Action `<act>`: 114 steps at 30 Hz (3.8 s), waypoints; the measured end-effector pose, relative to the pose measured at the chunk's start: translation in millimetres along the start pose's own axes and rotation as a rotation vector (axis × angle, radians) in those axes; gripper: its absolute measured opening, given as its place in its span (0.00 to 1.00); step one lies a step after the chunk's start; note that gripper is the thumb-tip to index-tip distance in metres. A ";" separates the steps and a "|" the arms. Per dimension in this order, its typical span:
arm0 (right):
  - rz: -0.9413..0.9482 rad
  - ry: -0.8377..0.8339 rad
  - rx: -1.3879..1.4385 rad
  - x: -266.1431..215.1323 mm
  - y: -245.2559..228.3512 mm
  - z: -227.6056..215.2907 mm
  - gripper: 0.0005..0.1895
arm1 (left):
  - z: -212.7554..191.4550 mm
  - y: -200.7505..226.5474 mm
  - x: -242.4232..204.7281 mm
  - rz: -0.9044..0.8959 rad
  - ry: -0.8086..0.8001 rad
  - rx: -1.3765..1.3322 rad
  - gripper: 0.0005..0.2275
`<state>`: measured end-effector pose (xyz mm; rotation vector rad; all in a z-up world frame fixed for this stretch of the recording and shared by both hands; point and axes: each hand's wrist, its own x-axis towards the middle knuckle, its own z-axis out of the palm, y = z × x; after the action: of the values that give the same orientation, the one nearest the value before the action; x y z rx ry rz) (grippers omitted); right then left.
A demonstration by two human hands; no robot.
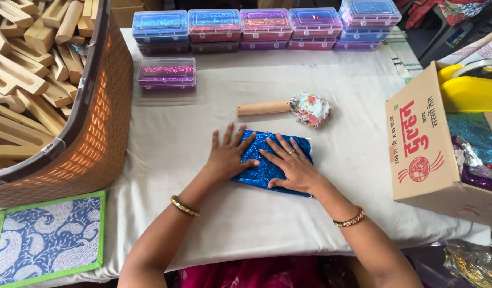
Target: The recorder wraps small wooden blocks and dowels in blue and silver foil at a workshop table.
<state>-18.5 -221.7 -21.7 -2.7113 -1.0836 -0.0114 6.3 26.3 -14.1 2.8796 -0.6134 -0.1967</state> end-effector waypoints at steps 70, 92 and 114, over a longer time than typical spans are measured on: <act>0.044 -0.005 -0.017 0.2 0.1 9.0 0.58 | -27.4 -4.5 -89.4 -0.121 0.294 -0.532 0.05; 0.053 -0.023 -0.079 0.6 -1.5 7.0 0.56 | -61.0 -52.2 -87.3 -0.003 0.925 0.383 0.25; 0.390 0.722 0.292 -15.7 30.5 -11.7 0.23 | 3.5 4.2 44.3 -0.156 0.309 -0.666 0.13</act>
<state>-8.3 -256.2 -17.8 -2.2923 -0.3142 -0.6523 44.2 3.6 -20.5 2.2411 -0.2060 0.0258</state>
